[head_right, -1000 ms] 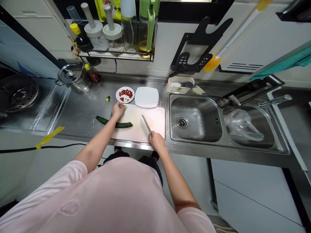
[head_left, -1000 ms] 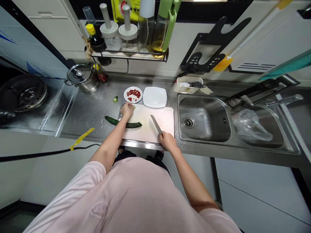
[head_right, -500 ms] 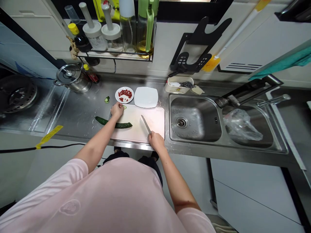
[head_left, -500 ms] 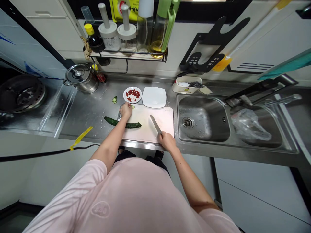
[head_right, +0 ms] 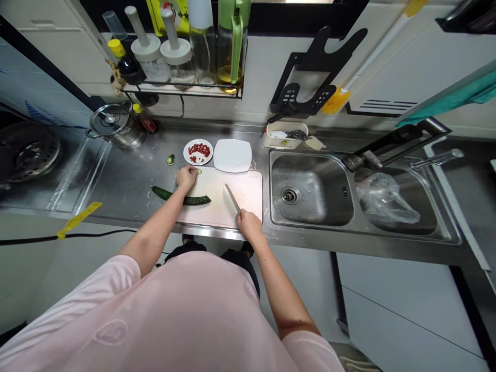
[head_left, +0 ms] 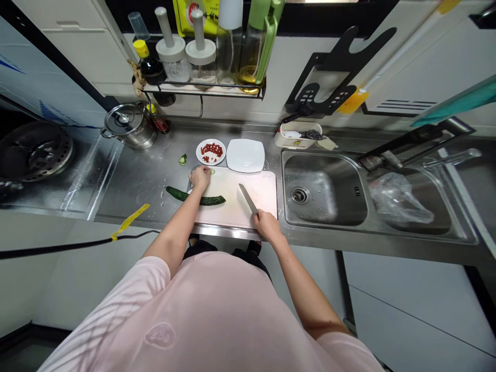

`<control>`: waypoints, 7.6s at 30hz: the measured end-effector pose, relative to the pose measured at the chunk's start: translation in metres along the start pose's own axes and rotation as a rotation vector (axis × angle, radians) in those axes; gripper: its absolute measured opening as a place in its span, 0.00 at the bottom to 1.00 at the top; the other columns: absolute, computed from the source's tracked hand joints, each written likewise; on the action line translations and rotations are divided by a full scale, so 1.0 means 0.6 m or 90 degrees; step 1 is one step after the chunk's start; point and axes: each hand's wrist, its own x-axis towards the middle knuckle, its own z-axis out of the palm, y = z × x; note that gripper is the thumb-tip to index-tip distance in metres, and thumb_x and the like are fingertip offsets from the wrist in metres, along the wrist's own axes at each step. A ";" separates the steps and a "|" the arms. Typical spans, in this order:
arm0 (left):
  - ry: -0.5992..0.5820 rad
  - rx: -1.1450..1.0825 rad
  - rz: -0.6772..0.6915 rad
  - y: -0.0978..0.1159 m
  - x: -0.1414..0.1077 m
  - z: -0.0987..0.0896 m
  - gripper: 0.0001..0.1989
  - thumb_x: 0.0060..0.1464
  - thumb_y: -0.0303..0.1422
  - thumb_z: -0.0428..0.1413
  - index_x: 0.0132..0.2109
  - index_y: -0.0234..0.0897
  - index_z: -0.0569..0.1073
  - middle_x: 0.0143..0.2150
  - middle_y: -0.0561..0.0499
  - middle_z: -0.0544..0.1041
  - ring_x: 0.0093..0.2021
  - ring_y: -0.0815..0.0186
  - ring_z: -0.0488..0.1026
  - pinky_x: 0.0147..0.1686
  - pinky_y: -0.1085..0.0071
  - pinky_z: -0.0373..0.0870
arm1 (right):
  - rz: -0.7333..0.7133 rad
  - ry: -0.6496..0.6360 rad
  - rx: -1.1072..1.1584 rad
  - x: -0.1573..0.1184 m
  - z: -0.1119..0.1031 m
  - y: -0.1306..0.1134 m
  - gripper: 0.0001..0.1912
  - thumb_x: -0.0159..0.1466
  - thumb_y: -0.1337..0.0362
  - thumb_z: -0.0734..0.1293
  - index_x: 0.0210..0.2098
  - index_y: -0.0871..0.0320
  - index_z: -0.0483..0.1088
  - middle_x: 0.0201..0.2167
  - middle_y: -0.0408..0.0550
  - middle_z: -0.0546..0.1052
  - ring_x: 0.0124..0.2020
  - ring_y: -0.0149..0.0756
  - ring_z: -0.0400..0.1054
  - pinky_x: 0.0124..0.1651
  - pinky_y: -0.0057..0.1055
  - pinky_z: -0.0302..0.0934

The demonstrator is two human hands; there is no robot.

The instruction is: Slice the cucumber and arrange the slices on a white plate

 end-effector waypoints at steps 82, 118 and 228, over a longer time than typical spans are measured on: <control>0.136 0.046 0.514 -0.105 -0.187 0.032 0.11 0.58 0.39 0.51 0.34 0.44 0.76 0.38 0.50 0.77 0.39 0.64 0.69 0.38 0.65 0.57 | -0.163 0.016 -0.132 -0.055 0.006 -0.097 0.10 0.67 0.63 0.54 0.44 0.58 0.63 0.32 0.53 0.76 0.37 0.42 0.73 0.36 0.31 0.59; 0.122 0.063 0.520 -0.112 -0.193 0.041 0.11 0.58 0.40 0.50 0.34 0.44 0.76 0.40 0.48 0.77 0.41 0.63 0.70 0.39 0.63 0.56 | -0.194 -0.002 -0.141 -0.022 -0.018 -0.143 0.10 0.65 0.70 0.56 0.45 0.61 0.64 0.38 0.58 0.76 0.41 0.41 0.72 0.40 0.29 0.61; 0.130 0.070 0.537 -0.114 -0.193 0.049 0.10 0.58 0.38 0.49 0.39 0.46 0.75 0.43 0.49 0.76 0.42 0.62 0.69 0.40 0.62 0.55 | -0.198 0.008 -0.102 0.002 -0.003 -0.130 0.12 0.64 0.72 0.54 0.43 0.60 0.66 0.39 0.56 0.76 0.43 0.40 0.71 0.41 0.30 0.60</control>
